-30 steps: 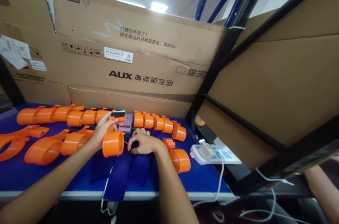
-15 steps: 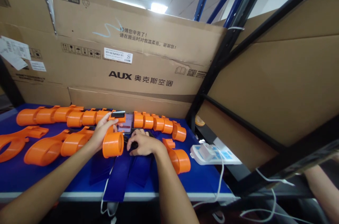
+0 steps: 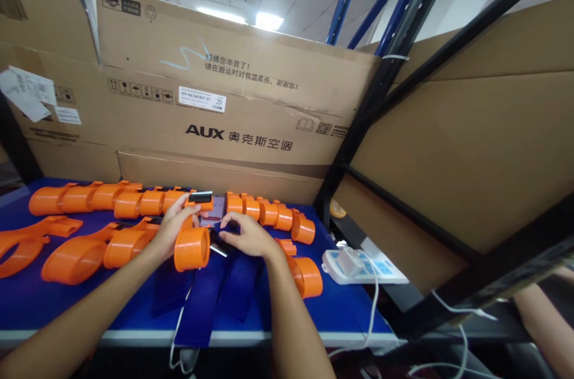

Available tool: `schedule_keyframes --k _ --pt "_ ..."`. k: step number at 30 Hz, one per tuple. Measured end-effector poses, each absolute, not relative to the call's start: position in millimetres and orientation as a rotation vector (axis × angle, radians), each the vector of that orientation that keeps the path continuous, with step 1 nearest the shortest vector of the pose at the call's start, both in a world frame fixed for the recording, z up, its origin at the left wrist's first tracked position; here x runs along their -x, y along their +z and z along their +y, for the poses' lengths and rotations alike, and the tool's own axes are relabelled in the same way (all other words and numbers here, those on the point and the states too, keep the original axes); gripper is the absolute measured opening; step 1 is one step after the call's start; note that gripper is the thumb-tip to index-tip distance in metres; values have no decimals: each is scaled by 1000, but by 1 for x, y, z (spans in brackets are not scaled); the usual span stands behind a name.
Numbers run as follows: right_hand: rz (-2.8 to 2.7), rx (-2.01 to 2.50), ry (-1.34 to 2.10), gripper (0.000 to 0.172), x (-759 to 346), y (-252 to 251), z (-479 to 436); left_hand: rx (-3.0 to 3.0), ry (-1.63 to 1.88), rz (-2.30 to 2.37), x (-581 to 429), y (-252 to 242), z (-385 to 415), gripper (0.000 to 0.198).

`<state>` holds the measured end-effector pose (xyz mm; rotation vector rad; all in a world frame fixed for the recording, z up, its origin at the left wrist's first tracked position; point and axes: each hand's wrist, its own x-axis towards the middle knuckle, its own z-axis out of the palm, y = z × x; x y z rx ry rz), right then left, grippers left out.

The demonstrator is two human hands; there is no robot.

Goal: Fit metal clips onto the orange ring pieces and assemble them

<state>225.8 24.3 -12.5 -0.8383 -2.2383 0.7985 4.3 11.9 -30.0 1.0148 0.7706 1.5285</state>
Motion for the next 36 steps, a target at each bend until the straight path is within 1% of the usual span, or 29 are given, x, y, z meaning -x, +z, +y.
schedule_keyframes --k 3,7,9,13,19,25,27,31,33,36 --pt "-2019 801 832 19 -221 -17 29 -1035 1511 759 -5 -33 13 52" --pt "-1737 700 831 47 -211 -23 34 -1108 1482 759 -7 -39 15 56" --pt "-1680 684 792 50 -207 -25 35 -1164 1472 763 -8 -41 15 54" --pt "-1607 657 716 45 -197 -26 34 -1258 1486 764 -12 -41 12 53" --pt "-1616 613 745 47 -191 -29 29 -1302 1516 787 -12 -39 10 47" --pt "-1644 668 574 42 -189 -34 29 -1261 1553 785 -12 -37 12 47" --pt "-1638 674 502 36 -188 -34 28 -1243 1551 785 -12 -37 13 50" --pt "-1717 733 327 11 -186 -29 20 -1216 1554 787 -12 -36 12 50" --pt "-1757 763 289 7 -186 -25 16 -1214 1557 785 -12 -37 12 50" --pt "-1768 790 294 8 -187 -22 12 -1224 1559 782 -11 -37 12 52"
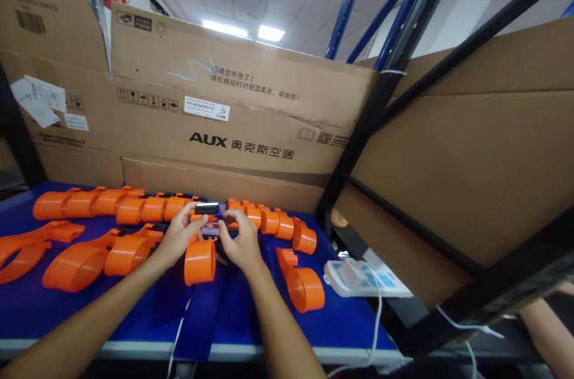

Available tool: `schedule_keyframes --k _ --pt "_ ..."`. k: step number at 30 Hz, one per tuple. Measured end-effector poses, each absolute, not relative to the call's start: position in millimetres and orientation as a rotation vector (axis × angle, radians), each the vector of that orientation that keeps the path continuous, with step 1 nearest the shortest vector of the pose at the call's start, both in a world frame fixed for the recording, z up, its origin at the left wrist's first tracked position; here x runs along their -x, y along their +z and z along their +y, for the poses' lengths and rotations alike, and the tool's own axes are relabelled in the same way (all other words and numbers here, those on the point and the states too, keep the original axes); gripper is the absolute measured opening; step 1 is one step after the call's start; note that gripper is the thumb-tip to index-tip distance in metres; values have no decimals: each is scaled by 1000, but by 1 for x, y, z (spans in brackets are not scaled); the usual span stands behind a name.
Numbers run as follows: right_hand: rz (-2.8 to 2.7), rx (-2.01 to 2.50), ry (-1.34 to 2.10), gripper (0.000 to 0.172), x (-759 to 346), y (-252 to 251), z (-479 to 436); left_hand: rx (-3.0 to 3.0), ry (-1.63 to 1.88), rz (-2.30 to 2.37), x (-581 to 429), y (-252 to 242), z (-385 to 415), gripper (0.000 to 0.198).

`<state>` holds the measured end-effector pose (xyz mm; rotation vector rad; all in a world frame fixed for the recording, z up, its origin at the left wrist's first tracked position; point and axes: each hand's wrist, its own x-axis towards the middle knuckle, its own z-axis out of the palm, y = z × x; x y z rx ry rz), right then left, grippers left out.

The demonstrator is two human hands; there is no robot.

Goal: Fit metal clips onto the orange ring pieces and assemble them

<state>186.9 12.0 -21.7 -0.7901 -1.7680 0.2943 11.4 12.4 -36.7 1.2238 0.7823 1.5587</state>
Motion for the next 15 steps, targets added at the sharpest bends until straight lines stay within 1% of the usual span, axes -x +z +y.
schedule_keyframes --k 12,15 --pt "-1771 708 230 13 -181 -27 10 -1157 1578 760 -12 -38 16 48" --pt "-1745 725 255 13 -182 -25 11 -1141 1565 761 -11 -38 16 51"
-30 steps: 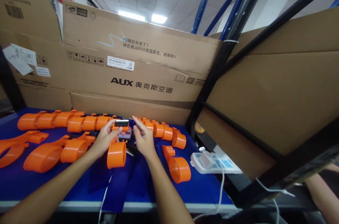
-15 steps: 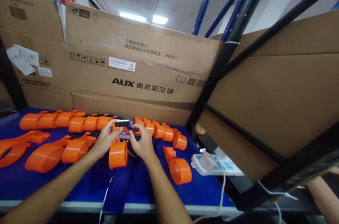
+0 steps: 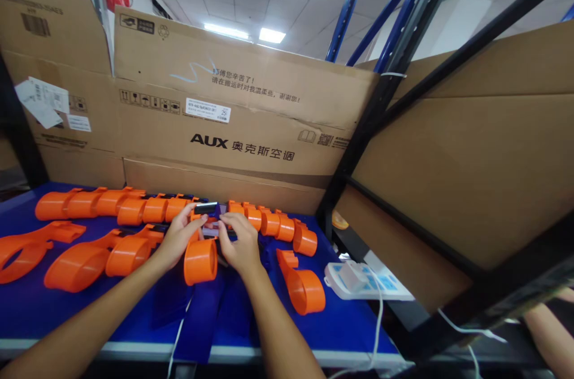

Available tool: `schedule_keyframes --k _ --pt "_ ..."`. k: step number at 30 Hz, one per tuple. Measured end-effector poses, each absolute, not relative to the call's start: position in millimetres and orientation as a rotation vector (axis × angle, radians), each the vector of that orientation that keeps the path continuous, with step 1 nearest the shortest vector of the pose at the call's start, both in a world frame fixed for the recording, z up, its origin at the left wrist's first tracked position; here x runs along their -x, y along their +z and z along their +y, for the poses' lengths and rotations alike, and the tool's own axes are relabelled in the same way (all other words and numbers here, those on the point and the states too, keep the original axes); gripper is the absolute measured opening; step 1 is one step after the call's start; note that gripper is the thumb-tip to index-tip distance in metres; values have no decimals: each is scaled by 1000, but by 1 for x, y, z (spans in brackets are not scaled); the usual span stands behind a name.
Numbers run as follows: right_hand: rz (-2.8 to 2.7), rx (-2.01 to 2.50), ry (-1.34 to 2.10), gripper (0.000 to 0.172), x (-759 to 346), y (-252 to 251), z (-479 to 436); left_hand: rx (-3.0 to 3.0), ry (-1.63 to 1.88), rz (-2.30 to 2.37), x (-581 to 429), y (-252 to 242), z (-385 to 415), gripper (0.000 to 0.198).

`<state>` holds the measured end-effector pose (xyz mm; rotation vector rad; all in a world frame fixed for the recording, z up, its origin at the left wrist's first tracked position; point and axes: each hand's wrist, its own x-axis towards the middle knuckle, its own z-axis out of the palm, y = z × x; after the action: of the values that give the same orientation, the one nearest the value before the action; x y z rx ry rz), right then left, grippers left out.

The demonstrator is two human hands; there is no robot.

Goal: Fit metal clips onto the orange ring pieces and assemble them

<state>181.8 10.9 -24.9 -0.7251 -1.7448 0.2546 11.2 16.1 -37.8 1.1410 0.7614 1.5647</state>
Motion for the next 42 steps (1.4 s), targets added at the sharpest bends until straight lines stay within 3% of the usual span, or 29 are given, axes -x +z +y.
schedule_keyframes --k 3,8,12,19,26,32,38,42 --pt "-1627 770 390 19 -185 -23 15 -1131 1497 727 -11 -36 13 55" --pt "-1621 741 879 47 -193 -22 23 -1120 1284 610 -16 -31 1 67" --pt "-1659 684 1073 53 -195 -20 23 -1103 1221 518 -22 -31 -3 66" --pt "-1529 796 955 41 -185 -21 16 -1184 1210 535 -21 -35 -4 58" --pt "-1575 780 838 42 -175 -29 19 -1283 1367 761 -18 -28 -5 38" --pt "-1628 749 839 45 -174 -28 19 -1261 1381 764 -17 -32 3 43" --pt "-1619 767 838 36 -178 -27 18 -979 1326 602 -11 -33 10 50" --pt "-1908 768 742 26 -179 -28 18 -847 1285 531 -2 -22 8 58"
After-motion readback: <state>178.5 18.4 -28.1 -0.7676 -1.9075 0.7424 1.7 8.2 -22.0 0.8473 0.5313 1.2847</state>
